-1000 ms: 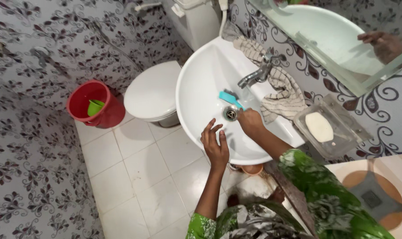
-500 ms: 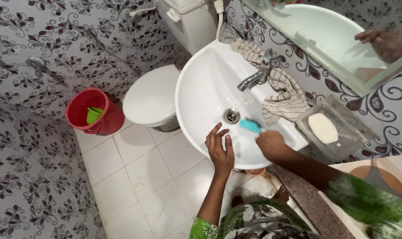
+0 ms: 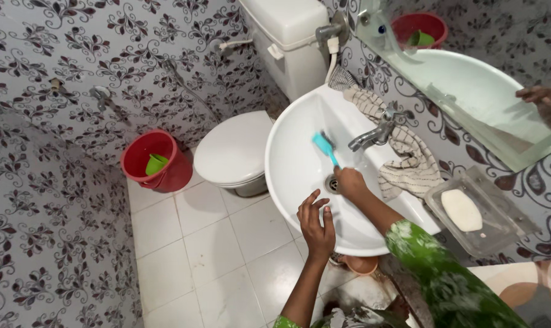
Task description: The person cleans a bathroom sink by hand using a small blue brush, scrubbing the drain area and the inner surface of the basin.
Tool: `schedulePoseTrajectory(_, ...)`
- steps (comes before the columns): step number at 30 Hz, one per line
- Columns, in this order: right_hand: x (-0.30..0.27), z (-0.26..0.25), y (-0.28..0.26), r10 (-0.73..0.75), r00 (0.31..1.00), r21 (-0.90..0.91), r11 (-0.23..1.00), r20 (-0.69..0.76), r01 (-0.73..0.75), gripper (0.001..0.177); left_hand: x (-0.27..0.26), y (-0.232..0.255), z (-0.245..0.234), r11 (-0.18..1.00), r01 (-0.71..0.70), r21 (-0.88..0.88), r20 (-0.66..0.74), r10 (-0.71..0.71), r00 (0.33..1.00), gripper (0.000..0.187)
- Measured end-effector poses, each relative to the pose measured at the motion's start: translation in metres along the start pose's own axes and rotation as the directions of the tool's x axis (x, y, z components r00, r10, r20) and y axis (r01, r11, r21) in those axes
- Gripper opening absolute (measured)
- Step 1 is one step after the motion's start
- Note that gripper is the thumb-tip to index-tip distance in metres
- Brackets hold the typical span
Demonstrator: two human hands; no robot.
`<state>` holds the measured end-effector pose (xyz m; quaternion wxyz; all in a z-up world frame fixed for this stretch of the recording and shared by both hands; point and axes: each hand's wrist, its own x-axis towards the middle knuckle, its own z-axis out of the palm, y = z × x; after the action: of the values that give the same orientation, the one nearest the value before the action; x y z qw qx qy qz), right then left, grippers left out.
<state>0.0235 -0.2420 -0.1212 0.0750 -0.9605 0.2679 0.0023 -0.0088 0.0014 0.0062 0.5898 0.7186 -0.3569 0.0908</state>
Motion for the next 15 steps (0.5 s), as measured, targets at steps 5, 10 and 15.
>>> schedulePoseTrajectory(5,-0.037,-0.016,0.011,-0.011,0.992,-0.055,0.998,0.127,0.018,0.024,0.002,0.003,0.002,0.998,-0.056,0.004,0.065,0.056,0.996,0.023)
schedulePoseTrajectory(10,-0.031,-0.023,-0.033,0.026,0.999,0.110,0.994,-0.044,-0.021,0.022,0.001,-0.001,0.004,0.999,-0.036,-0.019,0.078,0.037,0.996,0.040)
schedulePoseTrajectory(15,-0.071,-0.069,-0.073,-0.156,0.974,0.734,0.679,0.161,-0.013,0.059,0.002,0.002,0.002,0.997,-0.073,-0.004,-0.043,0.072,0.996,0.043)
